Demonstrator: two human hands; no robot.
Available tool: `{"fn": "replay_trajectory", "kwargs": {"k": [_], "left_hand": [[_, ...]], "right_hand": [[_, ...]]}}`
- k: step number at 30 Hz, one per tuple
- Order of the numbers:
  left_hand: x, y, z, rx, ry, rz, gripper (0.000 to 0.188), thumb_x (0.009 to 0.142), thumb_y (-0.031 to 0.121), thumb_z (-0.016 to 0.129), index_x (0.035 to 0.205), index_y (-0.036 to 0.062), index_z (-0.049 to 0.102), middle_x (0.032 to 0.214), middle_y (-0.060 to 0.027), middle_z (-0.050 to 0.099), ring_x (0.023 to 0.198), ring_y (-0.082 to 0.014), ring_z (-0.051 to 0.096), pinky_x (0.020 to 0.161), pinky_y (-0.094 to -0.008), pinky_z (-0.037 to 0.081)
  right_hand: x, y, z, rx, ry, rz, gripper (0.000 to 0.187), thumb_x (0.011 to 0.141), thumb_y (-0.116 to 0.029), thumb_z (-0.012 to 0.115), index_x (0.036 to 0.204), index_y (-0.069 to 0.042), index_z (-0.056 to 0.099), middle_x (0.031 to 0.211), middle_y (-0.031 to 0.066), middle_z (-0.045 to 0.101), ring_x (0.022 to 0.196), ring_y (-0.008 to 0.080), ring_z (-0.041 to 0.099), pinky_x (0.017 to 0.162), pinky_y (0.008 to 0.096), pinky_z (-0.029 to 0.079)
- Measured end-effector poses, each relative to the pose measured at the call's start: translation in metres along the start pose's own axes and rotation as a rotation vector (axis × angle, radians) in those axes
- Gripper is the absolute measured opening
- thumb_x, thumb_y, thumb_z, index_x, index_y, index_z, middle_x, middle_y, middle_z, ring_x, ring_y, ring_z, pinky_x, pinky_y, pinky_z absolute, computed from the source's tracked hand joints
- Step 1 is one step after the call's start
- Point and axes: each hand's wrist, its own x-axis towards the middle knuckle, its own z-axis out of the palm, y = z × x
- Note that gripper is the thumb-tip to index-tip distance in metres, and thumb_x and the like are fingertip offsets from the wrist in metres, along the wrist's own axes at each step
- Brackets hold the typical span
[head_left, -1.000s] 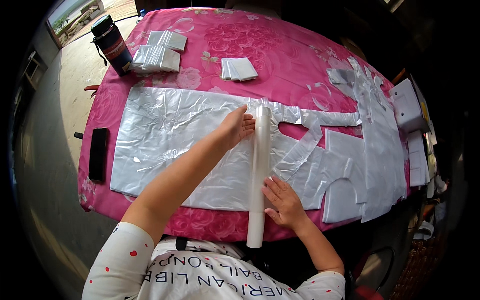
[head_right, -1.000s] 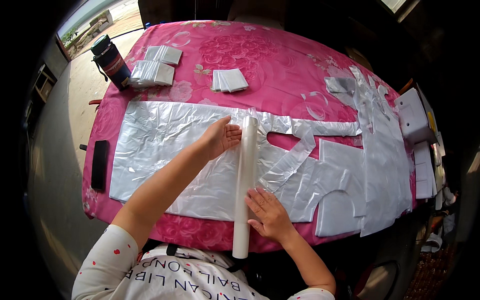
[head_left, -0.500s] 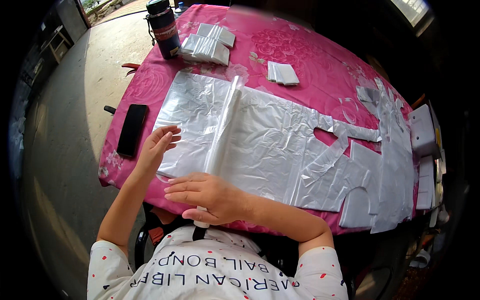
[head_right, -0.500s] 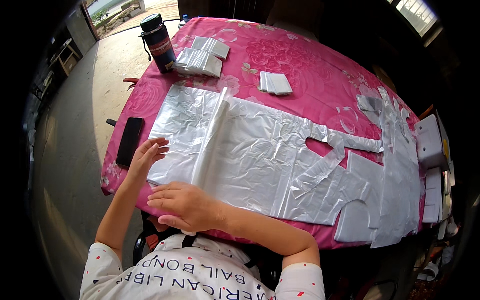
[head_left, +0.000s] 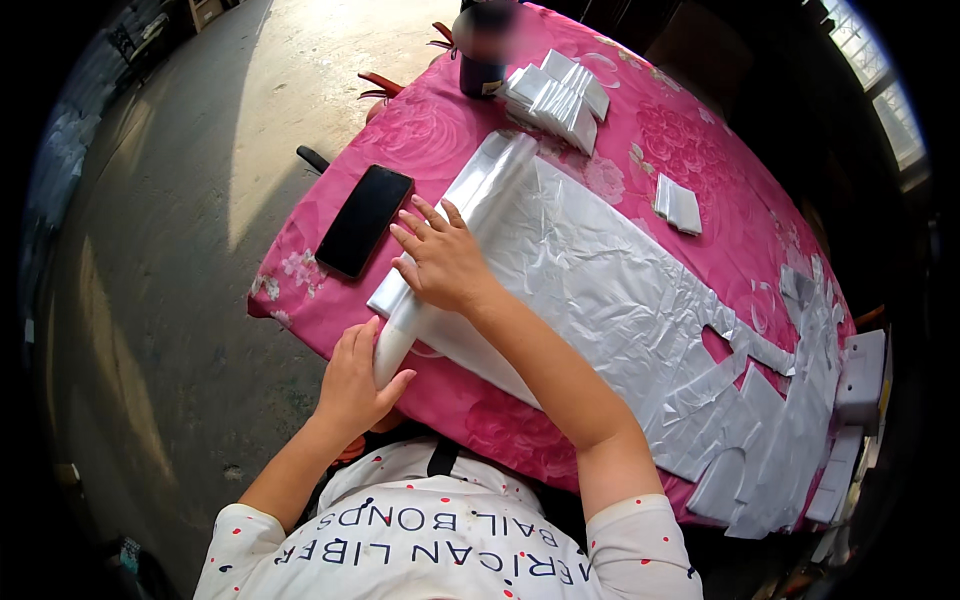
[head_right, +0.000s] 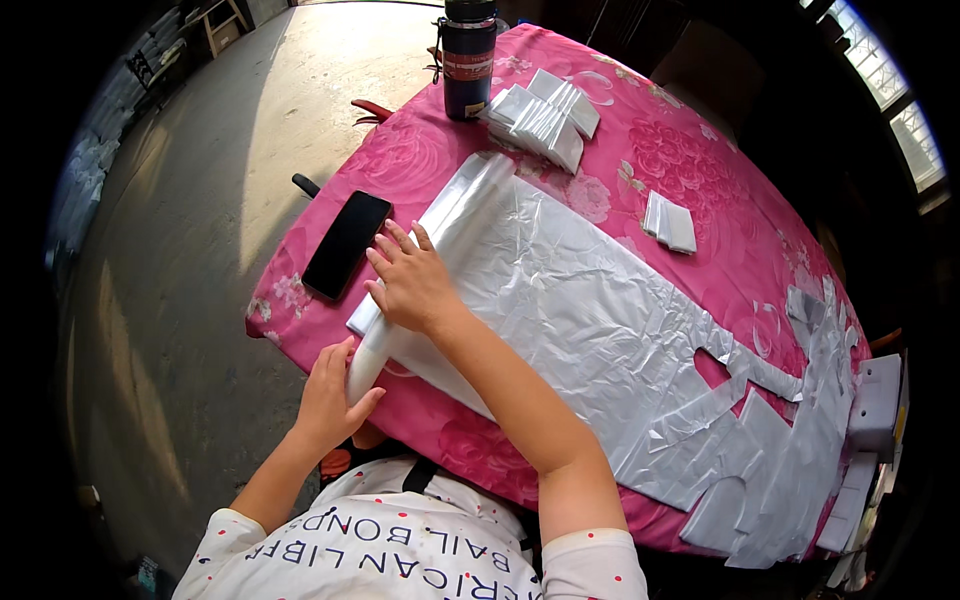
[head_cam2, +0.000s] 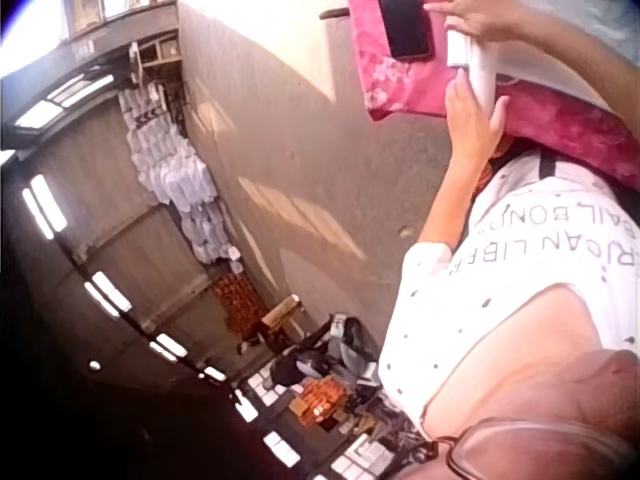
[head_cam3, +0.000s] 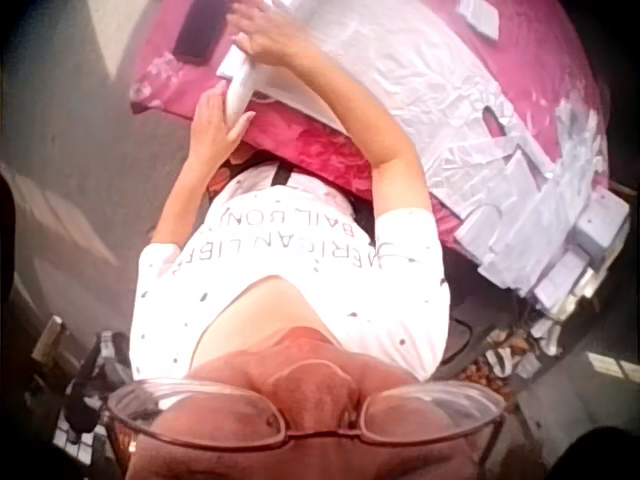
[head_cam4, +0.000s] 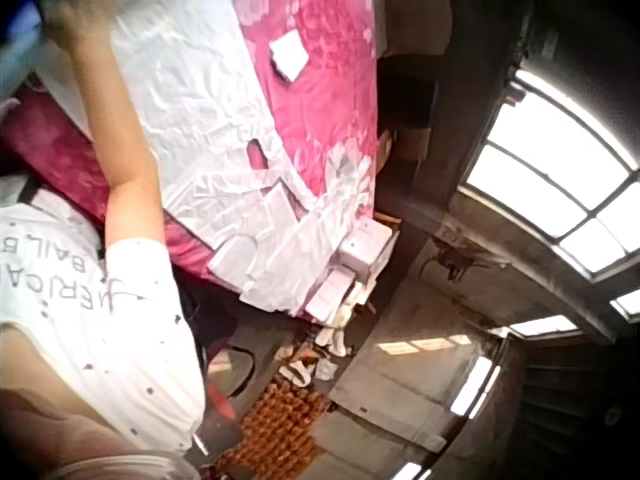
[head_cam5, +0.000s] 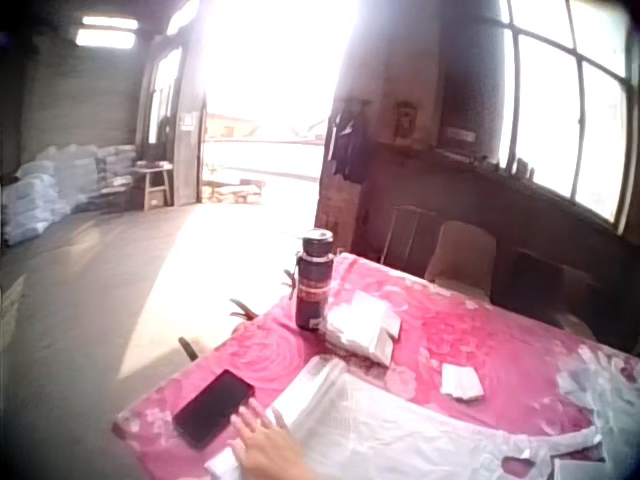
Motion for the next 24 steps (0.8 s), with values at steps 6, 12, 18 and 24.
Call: {"fn": "replay_trajectory", "kwargs": {"k": [6,12,18,24], "left_hand": [[0.015,-0.007,-0.003,-0.425,-0.176,-0.250,0.068,0.069,0.013,0.074,0.127,0.0000,0.041,0.103,-0.0142,0.057,0.088,-0.0244,0.058,0.077,-0.0339,0.047],[-0.001,0.010,0.000,-1.997,-0.790,-0.539,0.086,0.067,0.041,0.071,0.129,-0.0064,0.036,0.100,-0.0124,0.059,0.074,-0.0130,0.059,0.065,-0.0285,0.052],[0.014,0.051,-0.009,-1.291,-0.804,-0.529,0.061,0.065,0.022,0.073,0.115,0.0001,0.046,0.085,-0.0076,0.058,0.072,-0.0138,0.058,0.062,-0.0284,0.050],[0.003,0.047,0.001,-1.268,-1.003,-0.552,0.048,0.065,0.015,0.074,0.105,0.0038,0.049,0.080,-0.0049,0.056,0.073,-0.0136,0.058,0.065,-0.0282,0.049]], "right_hand": [[0.004,-0.022,0.025,0.305,0.567,0.629,0.087,0.075,-0.012,0.062,0.141,0.003,0.008,0.139,0.0297,0.024,0.132,0.0363,0.025,0.109,0.0470,0.014],[-0.025,-0.027,-0.049,2.192,0.526,0.706,0.053,0.080,-0.017,0.064,0.120,0.001,0.035,0.094,0.0111,0.055,0.081,0.0175,0.058,0.071,0.0312,0.052],[-0.059,-0.031,-0.084,1.891,0.561,0.724,0.057,0.078,-0.020,0.066,0.120,0.002,0.033,0.085,0.0093,0.054,0.074,0.0159,0.057,0.069,0.0311,0.052],[-0.096,-0.047,-0.072,1.949,0.687,0.768,0.057,0.078,-0.021,0.067,0.119,-0.001,0.033,0.083,0.0068,0.051,0.072,0.0142,0.056,0.066,0.0305,0.052]]}}
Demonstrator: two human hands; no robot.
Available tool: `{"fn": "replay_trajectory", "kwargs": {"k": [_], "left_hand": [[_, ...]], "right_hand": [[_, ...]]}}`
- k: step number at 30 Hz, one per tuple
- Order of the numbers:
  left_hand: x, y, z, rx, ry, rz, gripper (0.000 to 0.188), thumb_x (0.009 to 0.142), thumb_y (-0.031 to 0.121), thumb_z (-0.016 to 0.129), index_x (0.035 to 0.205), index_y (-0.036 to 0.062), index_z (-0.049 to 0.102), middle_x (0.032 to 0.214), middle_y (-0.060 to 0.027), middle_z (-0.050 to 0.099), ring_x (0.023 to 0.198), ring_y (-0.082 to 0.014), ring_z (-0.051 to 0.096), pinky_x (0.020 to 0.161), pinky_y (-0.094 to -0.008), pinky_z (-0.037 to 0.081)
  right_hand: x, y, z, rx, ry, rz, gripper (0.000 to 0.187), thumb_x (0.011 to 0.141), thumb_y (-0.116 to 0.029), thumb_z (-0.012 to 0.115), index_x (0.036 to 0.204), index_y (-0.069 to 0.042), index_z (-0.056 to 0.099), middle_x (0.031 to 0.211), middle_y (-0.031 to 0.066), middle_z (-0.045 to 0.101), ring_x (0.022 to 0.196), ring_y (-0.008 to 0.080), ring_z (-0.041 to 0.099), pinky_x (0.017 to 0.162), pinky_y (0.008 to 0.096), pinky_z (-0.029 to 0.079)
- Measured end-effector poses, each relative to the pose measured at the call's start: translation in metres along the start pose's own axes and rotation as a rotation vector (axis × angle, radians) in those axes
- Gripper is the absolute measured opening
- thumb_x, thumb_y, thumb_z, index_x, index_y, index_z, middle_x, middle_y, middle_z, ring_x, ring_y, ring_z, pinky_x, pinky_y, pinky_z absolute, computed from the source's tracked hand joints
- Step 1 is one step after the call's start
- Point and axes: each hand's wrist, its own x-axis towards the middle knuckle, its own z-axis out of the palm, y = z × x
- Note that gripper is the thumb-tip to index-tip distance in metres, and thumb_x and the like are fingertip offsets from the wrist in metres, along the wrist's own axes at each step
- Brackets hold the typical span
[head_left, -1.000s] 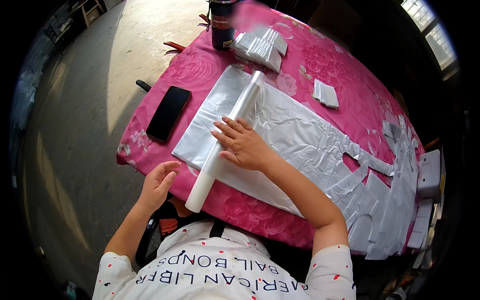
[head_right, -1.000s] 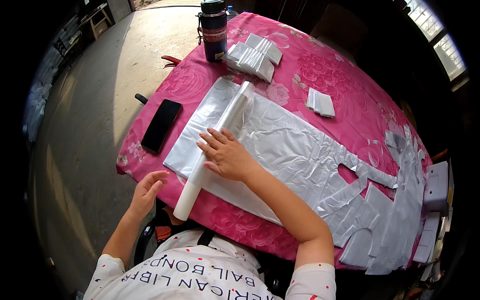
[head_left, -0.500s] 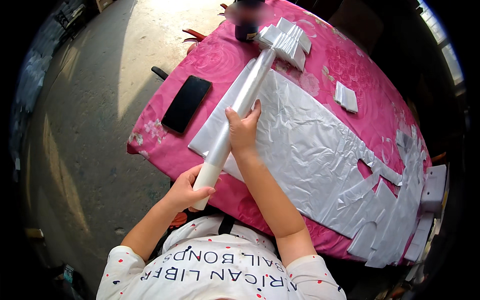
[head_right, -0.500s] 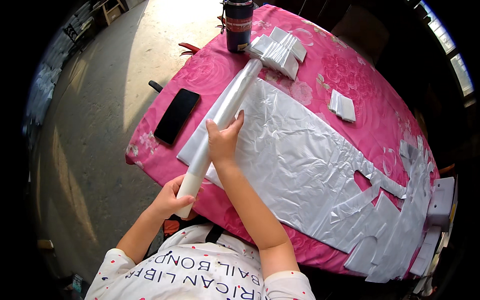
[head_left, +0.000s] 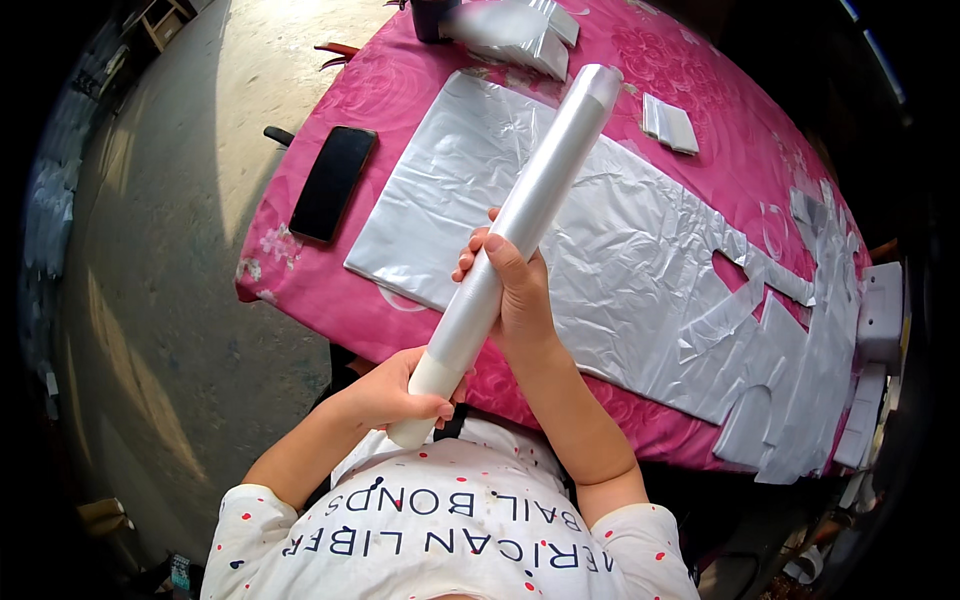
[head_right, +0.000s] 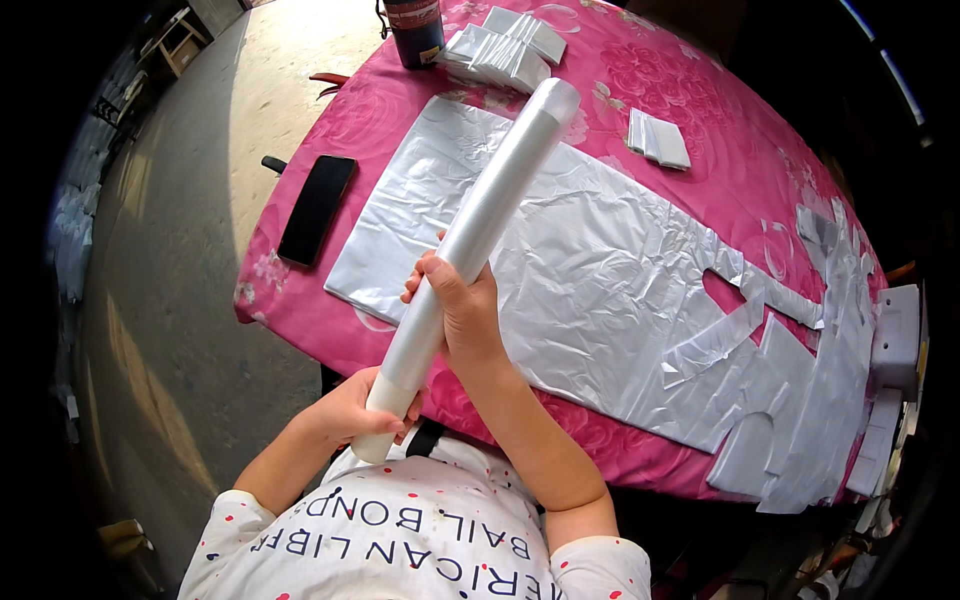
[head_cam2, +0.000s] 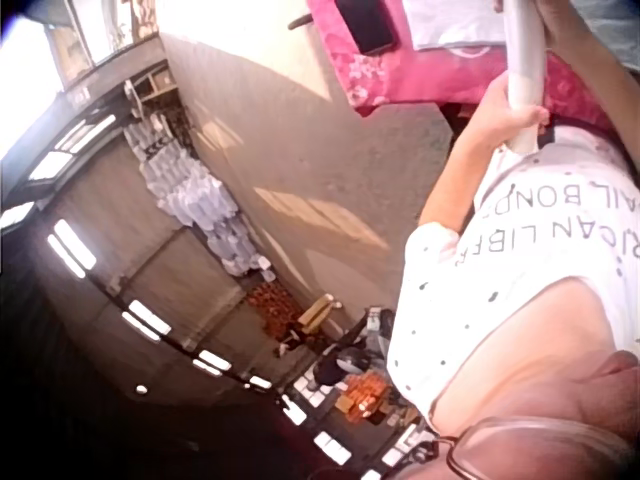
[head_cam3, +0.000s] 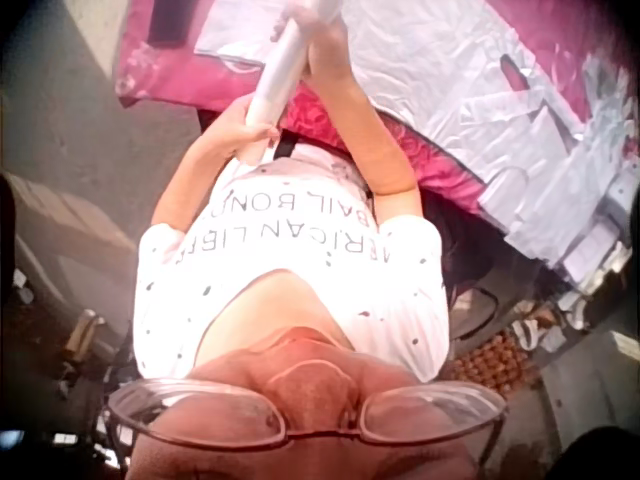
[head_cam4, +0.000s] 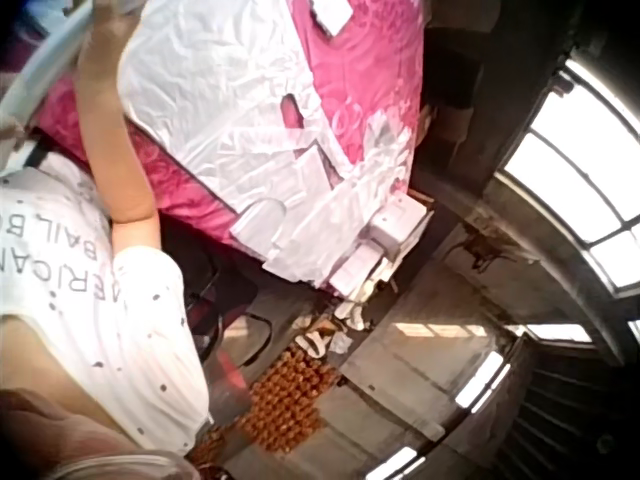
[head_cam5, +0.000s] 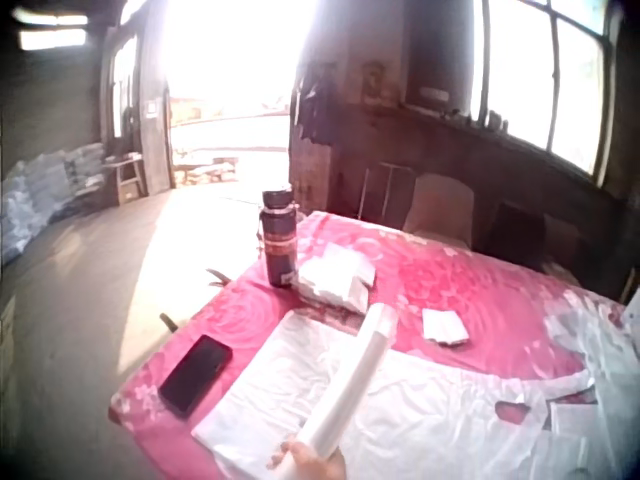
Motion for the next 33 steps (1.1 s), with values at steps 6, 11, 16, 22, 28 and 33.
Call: {"fn": "replay_trajectory", "kwargs": {"k": [6,11,16,22,28,33], "left_hand": [[0.012,-0.003,0.002,0.067,0.093,0.071,0.045,0.081,0.038,0.061,0.107,0.0050,0.047,0.081,-0.0056,0.057,0.068,-0.0131,0.057,0.062,-0.0285,0.049],[0.014,-0.009,-0.009,0.061,0.131,-0.103,0.046,0.088,0.051,0.047,0.103,0.0071,0.047,0.076,-0.0067,0.057,0.061,-0.0149,0.057,0.058,-0.0282,0.048],[-0.005,-0.027,-0.036,-0.003,-0.063,-0.291,0.069,0.070,0.060,0.064,0.104,0.0001,0.056,0.068,-0.0075,0.058,0.054,-0.0153,0.056,0.052,-0.0271,0.047],[-0.020,-0.051,-0.053,-0.071,-0.100,-0.325,0.057,0.079,0.045,0.064,0.111,-0.0003,0.053,0.071,-0.0056,0.057,0.058,-0.0116,0.055,0.056,-0.0247,0.047],[-0.022,-0.055,-0.053,-0.041,-0.045,-0.329,0.054,0.079,0.042,0.066,0.113,0.0016,0.054,0.077,-0.0063,0.059,0.062,-0.0105,0.056,0.059,-0.0241,0.048],[-0.022,-0.053,-0.055,0.004,-0.058,-0.337,0.054,0.080,0.040,0.065,0.116,0.0021,0.052,0.086,-0.0091,0.062,0.065,-0.0103,0.057,0.063,-0.0246,0.049]], "right_hand": [[-0.015,0.023,-0.018,-0.077,0.148,0.025,0.050,0.079,-0.014,0.067,0.117,-0.002,0.035,0.084,0.0068,0.051,0.072,0.0150,0.057,0.065,0.0306,0.052],[-0.016,0.027,-0.034,-0.131,0.192,0.035,0.049,0.079,-0.012,0.067,0.117,-0.002,0.037,0.087,0.0092,0.053,0.077,0.0179,0.059,0.067,0.0322,0.052],[0.022,-0.040,-0.081,-0.082,0.357,-0.073,0.050,0.080,-0.011,0.064,0.121,-0.001,0.036,0.092,0.0104,0.055,0.078,0.0171,0.059,0.072,0.0307,0.051],[0.036,-0.092,-0.131,-1.012,0.323,-0.263,0.019,0.084,-0.019,0.060,0.094,-0.003,0.060,0.083,0.0024,0.061,0.071,0.0095,0.055,0.065,0.0235,0.045],[0.018,-0.100,-0.110,-1.079,0.079,0.241,0.025,0.084,-0.029,0.060,0.087,-0.004,0.064,0.075,-0.0016,0.059,0.066,0.0053,0.050,0.057,0.0217,0.041],[0.013,-0.100,-0.106,-1.055,-0.078,0.304,0.016,0.085,-0.018,0.061,0.087,-0.002,0.063,0.068,-0.0031,0.055,0.056,0.0039,0.045,0.051,0.0185,0.037]]}}
